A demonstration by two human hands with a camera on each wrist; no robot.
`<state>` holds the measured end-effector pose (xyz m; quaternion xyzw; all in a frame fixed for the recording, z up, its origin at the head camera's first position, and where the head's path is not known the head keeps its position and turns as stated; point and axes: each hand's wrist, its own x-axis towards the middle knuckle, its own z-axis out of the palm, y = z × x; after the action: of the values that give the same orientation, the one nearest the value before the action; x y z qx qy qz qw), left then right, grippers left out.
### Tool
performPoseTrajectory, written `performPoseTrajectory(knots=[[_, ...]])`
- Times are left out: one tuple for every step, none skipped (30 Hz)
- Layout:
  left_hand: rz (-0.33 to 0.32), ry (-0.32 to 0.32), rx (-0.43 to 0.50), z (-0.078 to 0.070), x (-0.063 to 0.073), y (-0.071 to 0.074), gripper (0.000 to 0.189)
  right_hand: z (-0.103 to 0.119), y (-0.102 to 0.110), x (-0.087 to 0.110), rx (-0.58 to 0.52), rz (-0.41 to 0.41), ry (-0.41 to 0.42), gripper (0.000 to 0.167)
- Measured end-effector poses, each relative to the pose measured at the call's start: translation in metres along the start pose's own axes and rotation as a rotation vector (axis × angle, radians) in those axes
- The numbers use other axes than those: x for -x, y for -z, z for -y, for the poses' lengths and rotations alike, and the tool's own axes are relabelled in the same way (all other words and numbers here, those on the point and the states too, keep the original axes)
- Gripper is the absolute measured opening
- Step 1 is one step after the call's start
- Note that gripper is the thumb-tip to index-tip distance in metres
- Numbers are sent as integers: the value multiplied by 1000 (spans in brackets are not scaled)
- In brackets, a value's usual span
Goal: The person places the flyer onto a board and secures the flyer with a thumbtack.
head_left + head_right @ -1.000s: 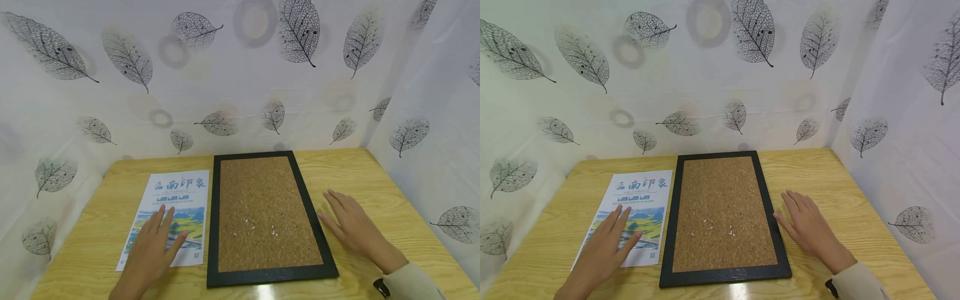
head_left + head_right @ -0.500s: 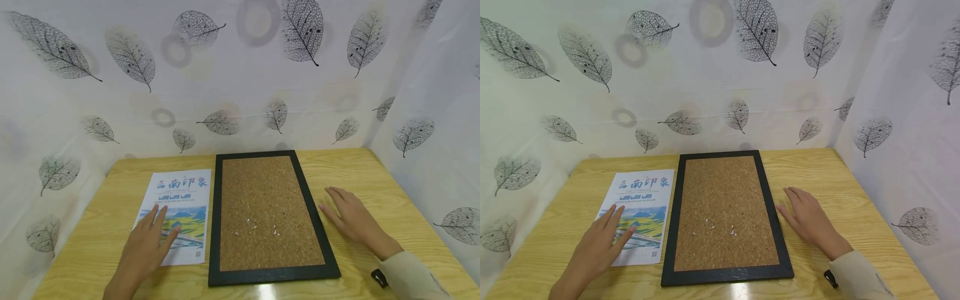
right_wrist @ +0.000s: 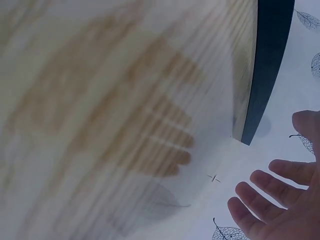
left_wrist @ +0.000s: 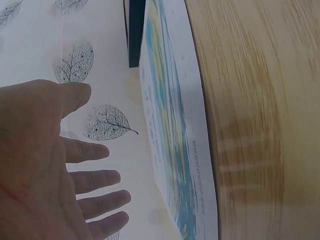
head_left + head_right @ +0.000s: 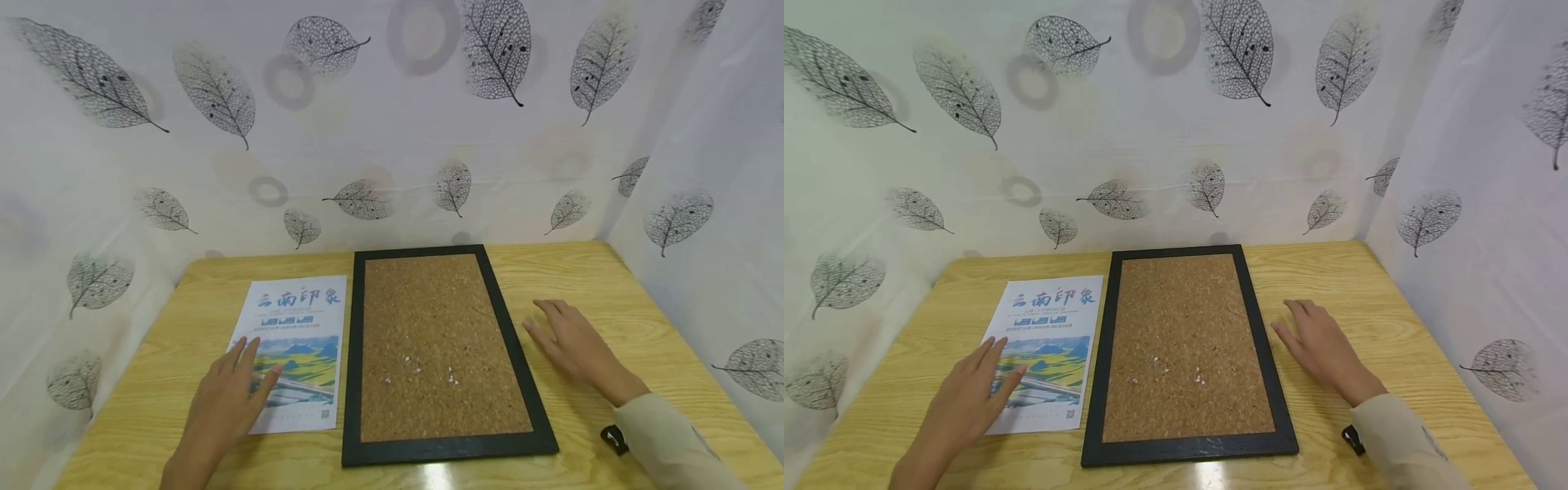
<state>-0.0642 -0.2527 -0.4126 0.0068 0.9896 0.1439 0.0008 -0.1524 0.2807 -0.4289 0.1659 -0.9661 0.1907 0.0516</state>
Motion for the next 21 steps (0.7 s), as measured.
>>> performPoseTrajectory(knots=[[1, 5, 2, 1, 0, 0, 80, -1, 0, -1, 1, 4, -3, 58], [0, 7, 5, 3, 0, 0, 79, -2, 0, -2, -2, 4, -7, 58], [-2, 10, 7, 4, 0, 0, 79, -4, 0, -3, -4, 5, -8, 58], [-7, 10, 9, 6, 0, 0, 78, -5, 0, -4, -6, 7, -12, 58], [-14, 9, 12, 7, 0, 0, 78, -6, 0, -4, -10, 9, -15, 58], [-19, 9, 14, 8, 0, 0, 77, -8, 0, -5, -12, 10, -20, 58], [-26, 10, 17, 10, 0, 0, 76, -9, -1, -6, -12, 11, -23, 58], [-35, 8, 18, 11, 0, 1, 76, -10, -1, -7, -11, 11, -26, 58], [-38, 10, 17, 12, 0, 1, 76, -11, -1, -7, -8, 14, -27, 58], [-40, 12, 17, 13, 1, 1, 75, -12, -1, -8, -5, 15, -31, 59], [-38, 17, 17, 14, 1, 1, 76, -13, -2, -9, -1, 14, -33, 59], [-34, 23, 17, 15, 0, 0, 76, -13, -2, -9, 3, 14, -35, 58], [-29, 29, 17, 16, 0, 0, 76, -14, -2, -10, 7, 15, -38, 58], [-22, 33, 18, 17, 0, 0, 76, -15, -2, -10, 7, 14, -43, 58], [-11, 40, 20, 18, 0, 0, 76, -16, -2, -11, 10, 13, -45, 58], [-4, 44, 25, 19, -1, 0, 76, -16, -2, -12, 15, 12, -49, 58], [4, 50, 28, 20, -1, 1, 76, -17, -2, -12, 17, 13, -54, 57], [13, 56, 32, 21, -2, 1, 77, -18, -2, -13, 16, 15, -60, 57], [20, 61, 36, 22, -2, 1, 77, -19, -2, -14, 18, 16, -65, 56], [27, 66, 39, 23, -2, 1, 78, -20, -2, -15, 20, 16, -69, 56], [36, 73, 40, 24, -2, 2, 79, -20, -1, -16, 22, 15, -70, 55]])
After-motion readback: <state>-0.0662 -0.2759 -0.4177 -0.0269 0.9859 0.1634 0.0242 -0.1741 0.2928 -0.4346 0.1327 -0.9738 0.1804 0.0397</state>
